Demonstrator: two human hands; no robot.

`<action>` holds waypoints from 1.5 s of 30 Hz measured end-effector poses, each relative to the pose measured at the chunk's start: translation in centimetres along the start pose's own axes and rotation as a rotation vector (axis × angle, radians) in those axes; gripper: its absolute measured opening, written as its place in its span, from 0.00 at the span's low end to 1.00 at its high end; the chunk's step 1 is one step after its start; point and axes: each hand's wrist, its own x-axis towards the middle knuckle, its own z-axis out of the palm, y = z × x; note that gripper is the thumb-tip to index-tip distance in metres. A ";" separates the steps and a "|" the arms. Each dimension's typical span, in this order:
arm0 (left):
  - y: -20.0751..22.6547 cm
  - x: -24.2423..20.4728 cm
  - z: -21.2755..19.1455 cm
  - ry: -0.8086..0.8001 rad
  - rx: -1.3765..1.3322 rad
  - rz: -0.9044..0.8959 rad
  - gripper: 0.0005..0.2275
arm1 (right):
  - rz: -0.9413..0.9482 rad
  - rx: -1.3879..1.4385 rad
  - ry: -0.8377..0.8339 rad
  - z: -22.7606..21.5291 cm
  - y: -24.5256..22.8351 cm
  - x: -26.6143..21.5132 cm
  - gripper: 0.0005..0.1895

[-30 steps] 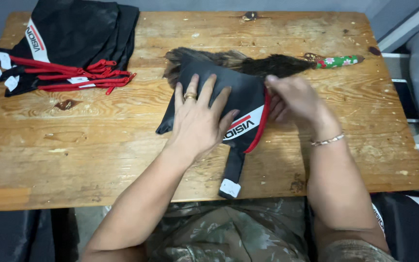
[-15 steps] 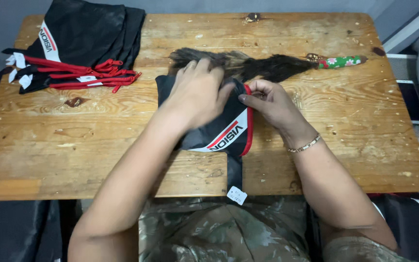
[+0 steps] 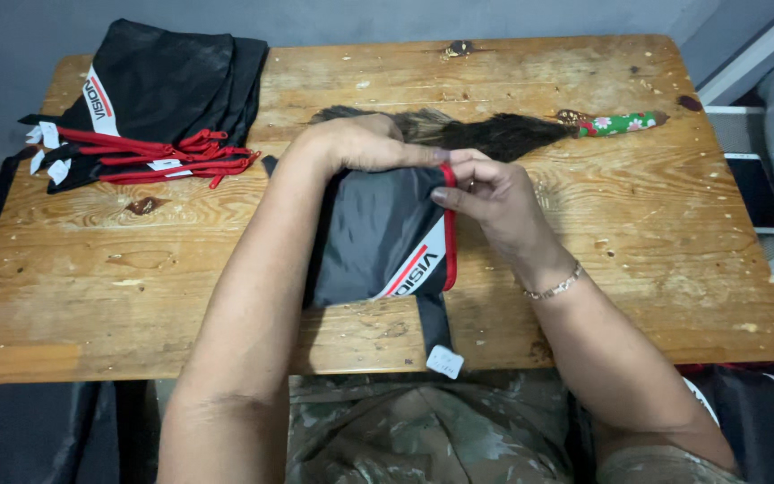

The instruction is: The person folds a black and silver textile item by hand on a wooden surface, smoothing the material and tucking it into a compact rectangular shape.

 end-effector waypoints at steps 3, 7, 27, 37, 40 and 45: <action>-2.1 2.5 0.4 -0.024 0.018 0.002 0.38 | -0.010 0.017 -0.033 0.2 -1.4 -0.4 0.08; -2.5 3.2 0.9 -0.023 0.019 0.024 0.34 | -0.009 -0.017 -0.056 -0.4 -0.7 -0.3 0.10; -5.6 4.0 1.8 0.150 -0.075 0.272 0.13 | 0.117 0.118 -0.021 -0.4 0.9 -0.7 0.09; -5.3 6.1 4.0 0.339 -0.050 0.163 0.14 | 0.188 0.236 0.020 0.5 1.4 -0.7 0.20; -3.4 3.9 3.7 0.366 -0.071 0.117 0.14 | 0.202 0.285 0.065 0.8 1.6 -0.7 0.23; -2.5 3.2 4.1 0.392 -0.052 0.113 0.14 | 0.168 0.250 0.077 1.6 0.8 -1.2 0.21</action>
